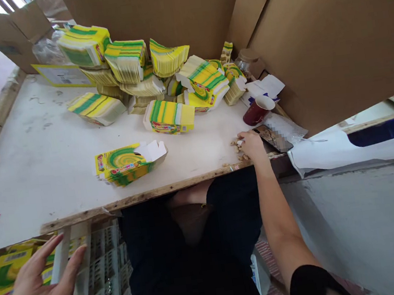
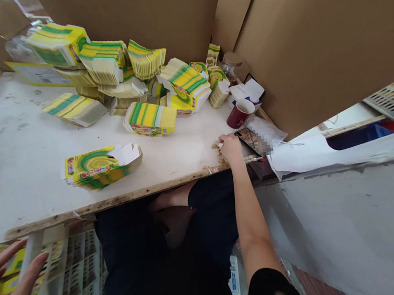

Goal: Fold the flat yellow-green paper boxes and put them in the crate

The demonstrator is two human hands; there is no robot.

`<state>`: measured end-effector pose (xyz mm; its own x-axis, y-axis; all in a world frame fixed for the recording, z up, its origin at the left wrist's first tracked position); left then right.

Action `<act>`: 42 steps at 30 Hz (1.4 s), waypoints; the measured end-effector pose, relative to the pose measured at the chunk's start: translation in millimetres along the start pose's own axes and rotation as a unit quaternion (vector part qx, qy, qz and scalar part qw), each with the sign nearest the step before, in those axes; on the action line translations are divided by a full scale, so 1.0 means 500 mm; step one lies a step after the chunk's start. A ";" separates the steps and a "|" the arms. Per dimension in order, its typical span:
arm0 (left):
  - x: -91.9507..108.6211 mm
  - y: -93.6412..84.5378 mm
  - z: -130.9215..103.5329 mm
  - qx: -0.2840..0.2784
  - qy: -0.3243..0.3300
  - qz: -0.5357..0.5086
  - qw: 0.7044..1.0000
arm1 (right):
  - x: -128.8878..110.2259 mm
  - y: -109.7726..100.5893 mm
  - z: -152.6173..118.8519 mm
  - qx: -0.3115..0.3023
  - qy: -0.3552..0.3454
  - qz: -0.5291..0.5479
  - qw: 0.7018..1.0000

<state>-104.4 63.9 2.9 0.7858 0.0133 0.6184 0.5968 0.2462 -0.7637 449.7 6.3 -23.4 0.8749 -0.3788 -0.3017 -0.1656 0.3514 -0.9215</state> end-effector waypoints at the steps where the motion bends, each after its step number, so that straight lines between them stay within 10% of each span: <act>1: 0.009 0.007 -0.001 0.000 -0.003 -0.001 1.000 | 0.003 0.001 0.000 -0.006 -0.001 -0.003 1.000; 13: 0.104 0.061 -0.041 -0.122 0.079 -0.050 0.988 | -0.026 -0.024 0.010 -0.007 -0.005 0.048 0.999; 19: 0.175 0.151 -0.105 -0.336 -0.055 -0.231 0.911 | -0.180 -0.039 -0.070 -0.013 -0.065 0.172 0.983; 25: 0.238 0.220 -0.131 -0.421 -0.214 -0.397 0.787 | -0.426 0.001 -0.210 -0.160 -0.292 0.500 0.799; 35: 0.217 0.215 -0.140 -0.294 -0.312 -0.458 0.779 | -0.465 0.111 -0.267 -0.168 0.066 0.730 0.659; 42: 0.212 0.216 -0.145 -0.274 -0.273 -0.431 0.815 | -0.475 0.122 -0.282 -0.157 0.093 0.743 0.644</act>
<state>55.1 21.6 -27.4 -0.0649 0.5310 0.8449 0.9894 -0.0758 0.1237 167.6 -3.1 -42.6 -0.4191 0.0705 -0.9052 -0.8669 0.2652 0.4220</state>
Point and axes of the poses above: each hand's wrist, its own z-axis towards the middle knuckle, its own y-axis out of the palm, x = y × z, the point moved 4 cm from there along z, towards the middle knuckle, and after that the axes turned 11 degrees about -y, right-handed, at the moved point
